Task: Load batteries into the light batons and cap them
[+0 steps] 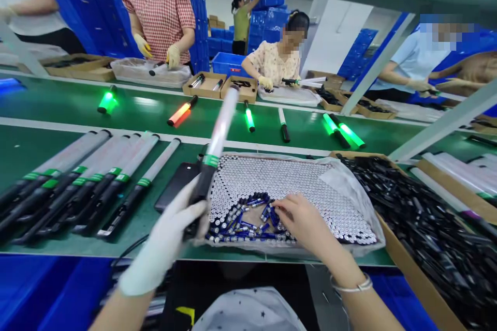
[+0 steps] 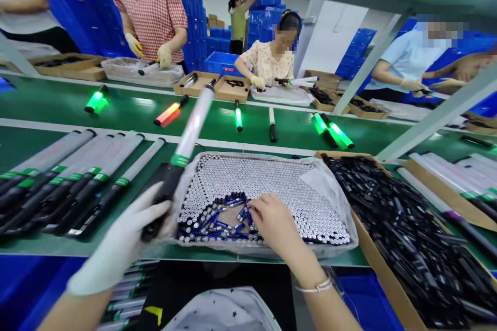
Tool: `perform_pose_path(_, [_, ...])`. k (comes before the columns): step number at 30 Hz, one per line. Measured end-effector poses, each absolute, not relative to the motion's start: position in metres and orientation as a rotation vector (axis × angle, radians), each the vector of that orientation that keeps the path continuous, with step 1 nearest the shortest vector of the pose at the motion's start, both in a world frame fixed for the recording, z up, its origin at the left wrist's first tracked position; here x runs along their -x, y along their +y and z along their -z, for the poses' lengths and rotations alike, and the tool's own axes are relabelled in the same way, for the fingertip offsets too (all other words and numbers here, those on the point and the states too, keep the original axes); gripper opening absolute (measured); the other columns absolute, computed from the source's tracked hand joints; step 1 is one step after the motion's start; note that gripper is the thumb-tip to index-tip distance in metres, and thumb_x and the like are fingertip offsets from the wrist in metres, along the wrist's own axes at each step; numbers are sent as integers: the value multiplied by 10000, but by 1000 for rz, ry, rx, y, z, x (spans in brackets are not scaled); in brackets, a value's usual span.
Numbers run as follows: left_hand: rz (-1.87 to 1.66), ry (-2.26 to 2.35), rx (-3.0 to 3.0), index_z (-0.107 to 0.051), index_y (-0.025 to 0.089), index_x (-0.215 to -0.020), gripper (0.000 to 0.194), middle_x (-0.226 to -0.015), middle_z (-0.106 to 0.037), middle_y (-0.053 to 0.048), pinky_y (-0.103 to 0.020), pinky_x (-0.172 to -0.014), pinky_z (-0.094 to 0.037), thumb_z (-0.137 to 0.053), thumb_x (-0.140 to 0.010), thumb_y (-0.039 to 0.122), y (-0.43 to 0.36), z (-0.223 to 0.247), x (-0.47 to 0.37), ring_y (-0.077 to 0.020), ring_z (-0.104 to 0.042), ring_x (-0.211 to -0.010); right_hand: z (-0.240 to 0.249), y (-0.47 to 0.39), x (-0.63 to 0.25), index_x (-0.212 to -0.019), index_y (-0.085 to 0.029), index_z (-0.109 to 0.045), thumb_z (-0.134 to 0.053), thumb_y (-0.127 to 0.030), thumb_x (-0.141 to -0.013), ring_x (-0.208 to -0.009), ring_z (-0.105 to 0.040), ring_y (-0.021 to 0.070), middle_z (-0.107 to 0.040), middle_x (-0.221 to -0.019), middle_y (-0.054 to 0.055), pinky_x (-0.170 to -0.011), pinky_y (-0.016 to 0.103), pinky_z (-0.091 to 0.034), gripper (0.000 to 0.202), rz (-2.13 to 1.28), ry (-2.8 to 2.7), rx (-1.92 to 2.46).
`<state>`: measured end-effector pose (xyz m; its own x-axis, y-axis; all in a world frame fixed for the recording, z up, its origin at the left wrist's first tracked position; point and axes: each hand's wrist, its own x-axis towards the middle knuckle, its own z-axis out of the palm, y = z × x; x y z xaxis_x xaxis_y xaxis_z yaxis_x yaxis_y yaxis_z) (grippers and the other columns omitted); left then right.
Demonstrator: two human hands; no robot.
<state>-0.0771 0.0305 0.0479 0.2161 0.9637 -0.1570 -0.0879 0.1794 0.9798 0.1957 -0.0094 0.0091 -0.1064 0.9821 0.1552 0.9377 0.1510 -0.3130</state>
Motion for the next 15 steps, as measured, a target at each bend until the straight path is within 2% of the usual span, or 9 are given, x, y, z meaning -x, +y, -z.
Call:
perform_pose_path(3, [-898, 776, -877, -518, 221, -984, 309, -718, -548, 29, -178, -334, -255, -629, -811, 451, 28, -29, 33, -63, -394, -386, -10, 7, -177, -945, -175, -751, -664, -212, -852, -946, -585, 302, -648, -928, 116, -768, 423, -493, 133, -29, -2285, 1972])
perform_pose_path(6, [-926, 764, -780, -497, 207, -899, 407, -676, -516, 41, -168, -296, -245, -582, -816, 596, 28, -14, 8, -56, -387, -349, -12, 14, -170, -795, -155, -755, -738, -165, -771, -946, -590, 331, -650, -914, 127, -739, 441, -493, 31, -13, -2333, 1971])
perform_pose_path(8, [-941, 784, -723, -503, 198, -889, 494, -650, -517, 41, -171, -276, -240, -553, -791, 680, 28, -10, 2, -55, -378, -317, -14, 15, -171, -761, -169, -740, -751, -148, -754, -933, -601, 302, -661, -894, 97, -743, 418, -498, 24, -56, -2331, 1922])
perform_pose_path(11, [-963, 777, -670, -517, 188, -862, 535, -627, -529, 34, -169, -267, -246, -527, -784, 718, 26, -10, -1, -54, -369, -305, -21, 9, -171, -819, -211, -719, -733, -145, -776, -839, -633, 204, -686, -845, 24, -735, 334, -516, 80, -328, -2060, 1742])
perform_pose_path(15, [-1003, 775, -692, -548, 197, -822, 517, -530, -472, 60, -165, -247, -230, -516, -799, 713, 25, -7, -1, -62, -337, -289, -28, -5, -152, -903, -245, -708, -691, -222, -825, -645, -632, 132, -706, -772, -18, -590, 249, -528, 84, -545, -1567, 1437])
